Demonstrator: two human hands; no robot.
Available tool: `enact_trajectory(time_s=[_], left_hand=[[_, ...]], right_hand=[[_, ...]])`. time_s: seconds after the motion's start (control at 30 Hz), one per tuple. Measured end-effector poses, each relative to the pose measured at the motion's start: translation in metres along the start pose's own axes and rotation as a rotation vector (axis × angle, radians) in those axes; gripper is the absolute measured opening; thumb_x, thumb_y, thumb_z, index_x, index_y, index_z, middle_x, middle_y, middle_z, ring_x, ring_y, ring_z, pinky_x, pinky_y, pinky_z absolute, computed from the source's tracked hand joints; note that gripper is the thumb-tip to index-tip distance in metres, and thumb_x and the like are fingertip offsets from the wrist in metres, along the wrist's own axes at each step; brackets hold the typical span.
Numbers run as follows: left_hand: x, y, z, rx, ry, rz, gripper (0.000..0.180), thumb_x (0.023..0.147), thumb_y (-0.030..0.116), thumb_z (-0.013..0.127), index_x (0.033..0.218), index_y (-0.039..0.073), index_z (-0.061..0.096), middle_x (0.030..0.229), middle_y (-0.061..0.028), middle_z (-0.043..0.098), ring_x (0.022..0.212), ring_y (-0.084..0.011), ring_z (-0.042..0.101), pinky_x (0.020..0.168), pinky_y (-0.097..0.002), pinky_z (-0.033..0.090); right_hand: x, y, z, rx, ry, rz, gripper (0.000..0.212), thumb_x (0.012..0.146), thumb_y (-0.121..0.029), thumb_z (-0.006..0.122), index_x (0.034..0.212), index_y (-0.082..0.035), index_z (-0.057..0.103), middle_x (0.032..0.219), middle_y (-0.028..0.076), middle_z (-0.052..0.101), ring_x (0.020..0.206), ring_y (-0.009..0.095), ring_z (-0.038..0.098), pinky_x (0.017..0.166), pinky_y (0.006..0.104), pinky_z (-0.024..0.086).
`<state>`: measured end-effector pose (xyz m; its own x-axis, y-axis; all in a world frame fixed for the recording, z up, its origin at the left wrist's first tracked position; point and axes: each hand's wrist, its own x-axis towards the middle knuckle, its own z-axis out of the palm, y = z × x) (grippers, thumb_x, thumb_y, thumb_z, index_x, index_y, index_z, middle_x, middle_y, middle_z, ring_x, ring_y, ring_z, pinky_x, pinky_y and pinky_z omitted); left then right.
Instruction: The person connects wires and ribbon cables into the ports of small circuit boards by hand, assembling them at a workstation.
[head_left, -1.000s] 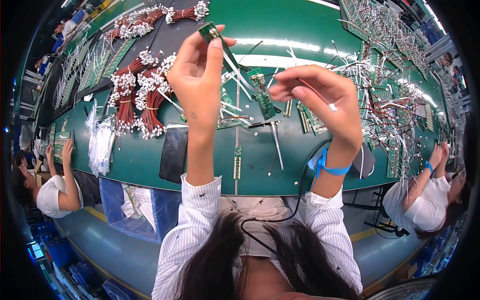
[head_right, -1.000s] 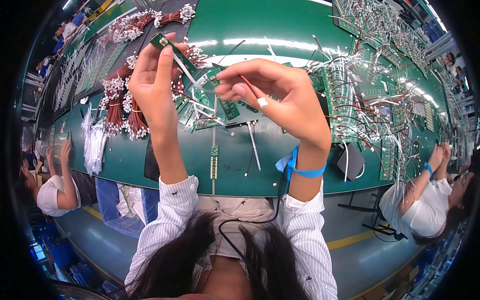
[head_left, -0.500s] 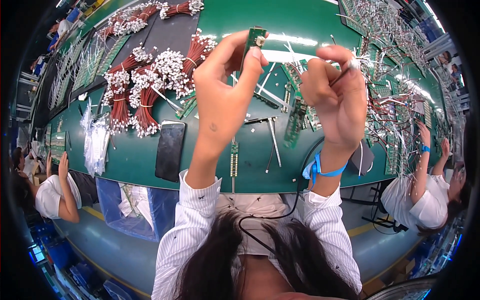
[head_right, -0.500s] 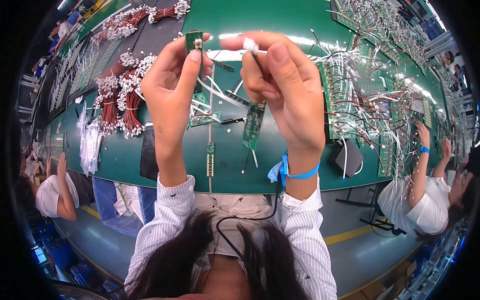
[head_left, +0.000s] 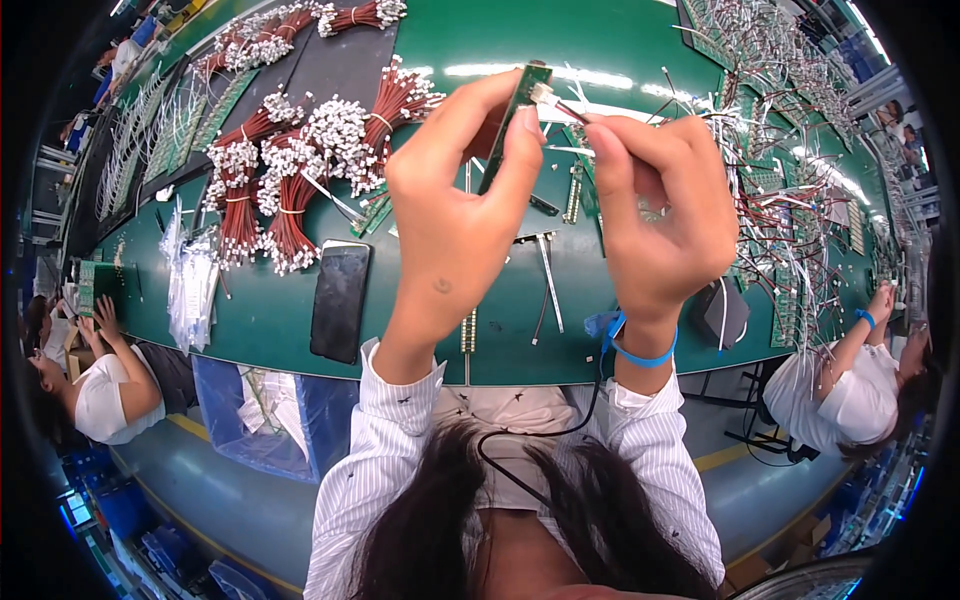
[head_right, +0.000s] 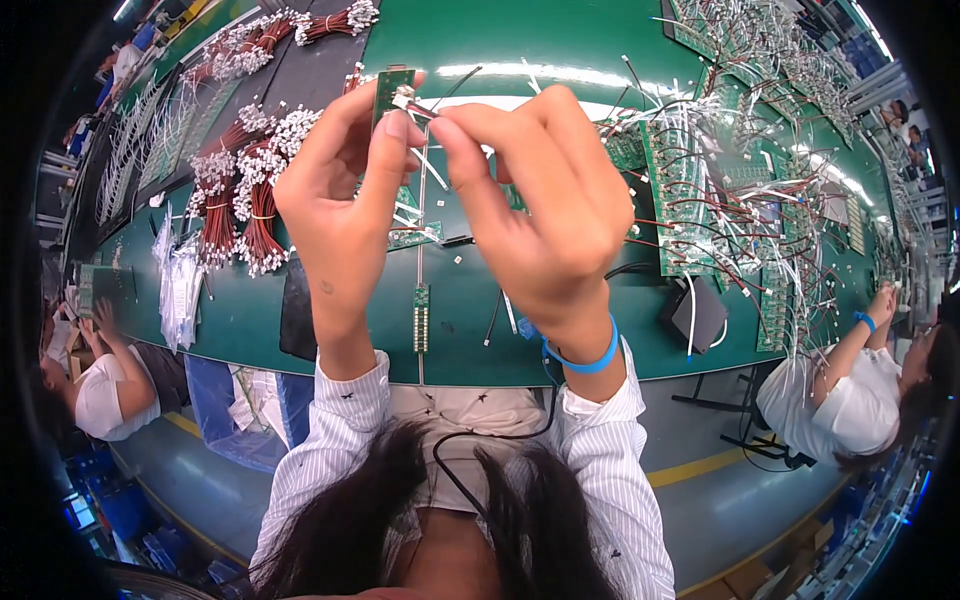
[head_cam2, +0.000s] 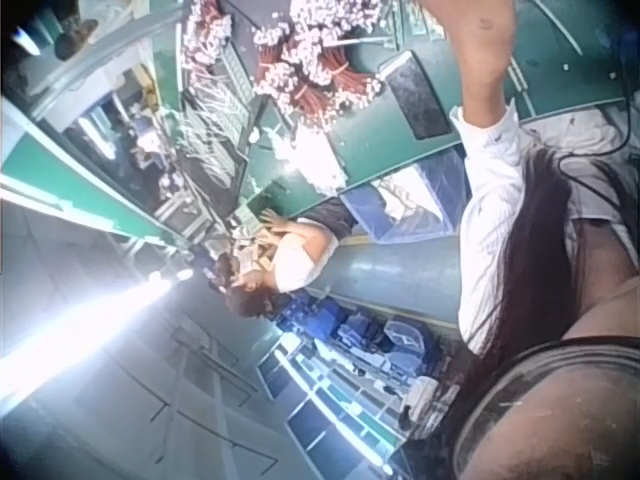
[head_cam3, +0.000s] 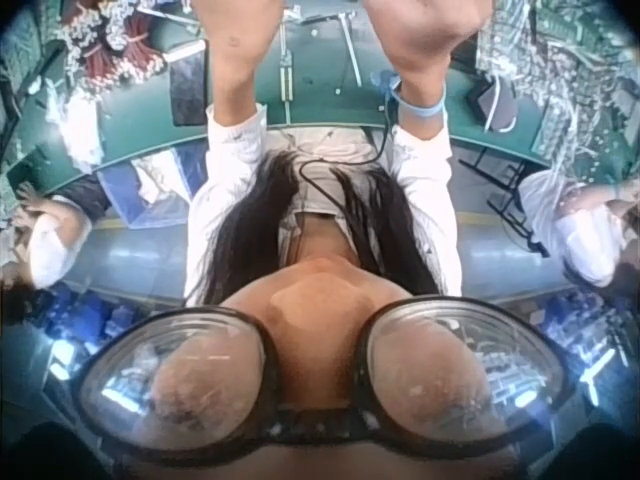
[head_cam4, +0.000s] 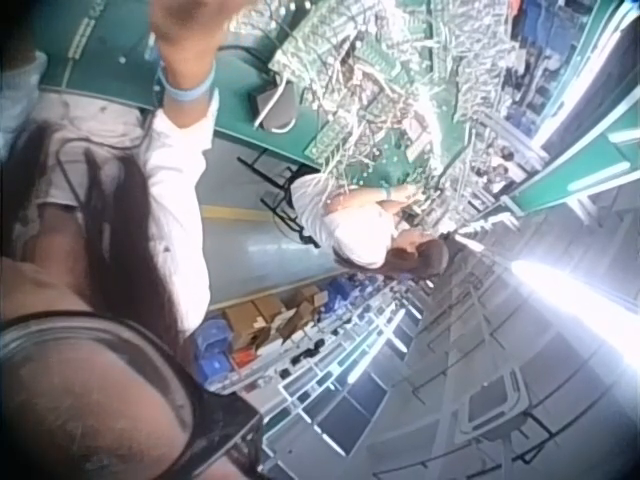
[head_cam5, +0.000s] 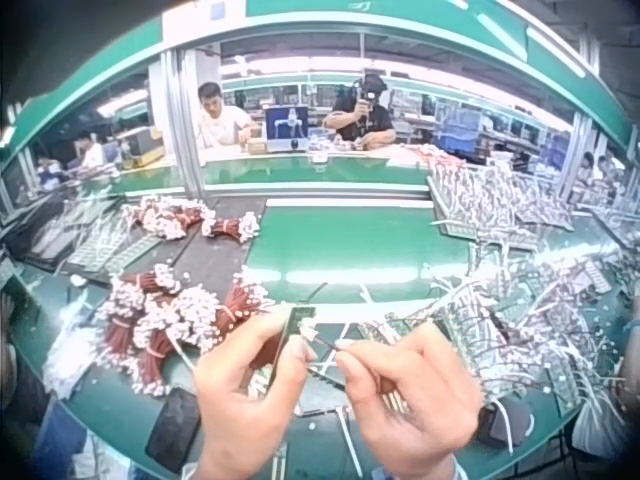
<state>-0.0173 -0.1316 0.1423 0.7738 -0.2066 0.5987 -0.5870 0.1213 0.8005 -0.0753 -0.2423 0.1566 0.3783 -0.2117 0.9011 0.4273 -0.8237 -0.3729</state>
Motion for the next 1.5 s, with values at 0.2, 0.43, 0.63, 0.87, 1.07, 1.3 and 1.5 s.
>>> enact_trajectory(time_s=[0.2,0.43,0.63,0.87,1.07,1.3,1.5], left_hand=[[-0.001,0.006,-0.001,-0.055,0.025,-0.055,0.017,0.081,0.002,0.058,0.097,-0.002,0.06,0.075,-0.0042,0.06,0.064,-0.0069,0.052,0.058,-0.0216,0.042],[-0.001,0.006,-0.007,0.074,-0.005,-0.068,0.017,0.08,0.002,0.057,0.096,-0.003,0.06,0.076,-0.0068,0.06,0.065,-0.0091,0.054,0.058,-0.0231,0.043],[-0.002,0.006,-0.007,0.19,0.005,0.047,0.018,0.077,0.001,0.058,0.095,-0.004,0.06,0.077,-0.0118,0.061,0.062,-0.0168,0.057,0.058,-0.0283,0.045],[-0.002,0.012,-0.002,0.286,-0.043,0.143,0.019,0.076,-0.003,0.058,0.095,-0.003,0.06,0.075,-0.0109,0.058,0.058,-0.0178,0.056,0.051,-0.0286,0.043],[-0.006,0.004,0.006,0.464,-0.049,0.351,0.026,0.074,-0.004,0.059,0.099,0.0,0.058,0.076,-0.0107,0.056,0.059,-0.0239,0.056,0.052,-0.0327,0.044],[-0.006,0.006,0.012,0.495,-0.06,0.4,0.021,0.078,-0.008,0.055,0.098,-0.004,0.059,0.076,-0.0121,0.058,0.063,-0.0201,0.057,0.058,-0.028,0.046],[-0.004,-0.003,0.016,0.521,-0.005,0.594,0.036,0.066,-0.008,0.059,0.1,0.0,0.059,0.071,-0.0072,0.057,0.056,-0.0214,0.055,0.049,-0.0298,0.043]], right_hand=[[-0.002,0.005,0.002,-0.081,0.022,-0.126,0.019,0.063,0.004,0.071,0.079,0.001,0.063,0.059,0.005,0.046,0.048,0.015,0.045,0.039,0.0264,0.033],[-0.003,0.009,0.002,-0.197,0.002,-0.263,0.02,0.065,0.002,0.073,0.084,-0.002,0.068,0.061,0.003,0.047,0.049,0.011,0.043,0.04,0.0239,0.032],[-0.003,0.011,0.003,-0.207,-0.03,-0.331,0.023,0.061,0.0,0.071,0.081,0.001,0.062,0.058,0.004,0.043,0.048,0.016,0.044,0.039,0.0264,0.033],[-0.006,0.008,0.002,-0.017,-0.173,0.015,0.009,0.071,-0.001,0.065,0.077,-0.002,0.058,0.061,0.005,0.049,0.048,0.016,0.048,0.042,0.0263,0.036],[-0.007,0.003,-0.001,0.141,-0.266,0.332,0.004,0.074,-0.003,0.059,0.075,0.0,0.057,0.06,0.005,0.051,0.046,0.013,0.046,0.043,0.0265,0.036],[-0.006,0.0,-0.006,0.281,-0.238,0.474,0.005,0.075,-0.003,0.058,0.075,0.002,0.058,0.058,0.006,0.051,0.044,0.011,0.042,0.043,0.0259,0.034],[-0.01,-0.002,-0.012,0.334,-0.171,0.475,0.005,0.074,-0.002,0.059,0.078,0.002,0.059,0.058,0.006,0.051,0.045,0.009,0.042,0.043,0.0247,0.033]])
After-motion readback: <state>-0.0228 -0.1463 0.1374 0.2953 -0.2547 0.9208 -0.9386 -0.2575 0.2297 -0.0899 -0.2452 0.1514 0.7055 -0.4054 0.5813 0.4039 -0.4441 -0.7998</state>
